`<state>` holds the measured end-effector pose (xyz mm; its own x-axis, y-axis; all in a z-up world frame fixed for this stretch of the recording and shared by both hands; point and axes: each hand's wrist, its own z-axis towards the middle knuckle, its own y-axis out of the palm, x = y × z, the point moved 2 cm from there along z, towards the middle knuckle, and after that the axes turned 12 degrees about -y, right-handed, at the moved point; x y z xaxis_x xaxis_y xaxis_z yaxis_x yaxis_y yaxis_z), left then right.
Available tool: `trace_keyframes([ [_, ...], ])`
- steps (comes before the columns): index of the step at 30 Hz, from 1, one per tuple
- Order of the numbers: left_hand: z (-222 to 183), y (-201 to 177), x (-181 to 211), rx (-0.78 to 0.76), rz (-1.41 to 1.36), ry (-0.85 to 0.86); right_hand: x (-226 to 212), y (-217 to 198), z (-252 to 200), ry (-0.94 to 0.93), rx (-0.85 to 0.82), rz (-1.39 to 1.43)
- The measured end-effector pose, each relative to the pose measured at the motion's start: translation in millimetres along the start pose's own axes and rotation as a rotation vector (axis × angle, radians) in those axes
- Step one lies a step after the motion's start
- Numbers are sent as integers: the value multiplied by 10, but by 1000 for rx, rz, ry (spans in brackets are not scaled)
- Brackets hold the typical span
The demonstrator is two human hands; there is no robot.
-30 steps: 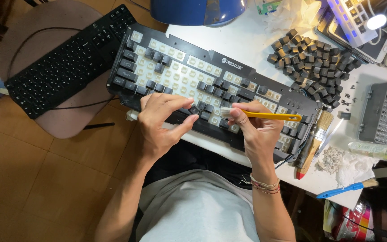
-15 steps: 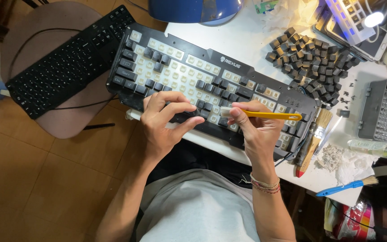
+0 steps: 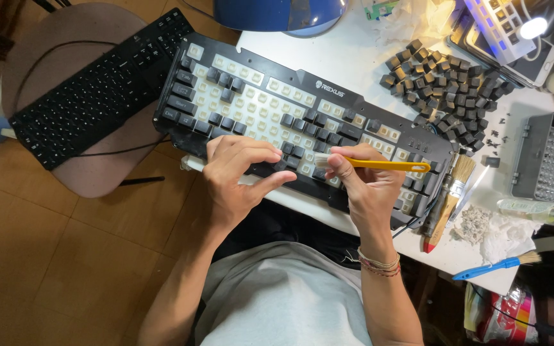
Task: The person is assembling a mechanical keyboard by manually installing individual keycaps onto the switches.
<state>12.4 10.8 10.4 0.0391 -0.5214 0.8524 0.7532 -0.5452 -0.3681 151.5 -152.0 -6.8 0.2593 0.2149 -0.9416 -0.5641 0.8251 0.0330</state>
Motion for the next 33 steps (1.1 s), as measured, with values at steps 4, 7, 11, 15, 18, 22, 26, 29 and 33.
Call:
trace_keyframes([
  [4,7,-24,19,14,-5,1,-68,62,23,-15,0,-19],
  [7,4,-35,-12,28,3,10,-102,95,64,-36,2,-25],
  [11,30,-80,12,35,20,8,-130,112,117,-68,6,-101],
  [15,57,-68,37,62,89,49,-158,86,118,-126,-68,-264],
  [18,59,-9,26,91,145,89,-162,105,113,-235,-211,-319],
  [22,74,5,56,99,171,67,-253,219,103,-346,-342,-353],
  [26,93,-4,47,71,148,39,-170,247,104,-357,-379,-393],
  [29,100,-5,24,79,130,27,-142,256,115,-337,-376,-398],
  [33,107,6,-1,87,117,20,-132,268,138,-320,-384,-391],
])
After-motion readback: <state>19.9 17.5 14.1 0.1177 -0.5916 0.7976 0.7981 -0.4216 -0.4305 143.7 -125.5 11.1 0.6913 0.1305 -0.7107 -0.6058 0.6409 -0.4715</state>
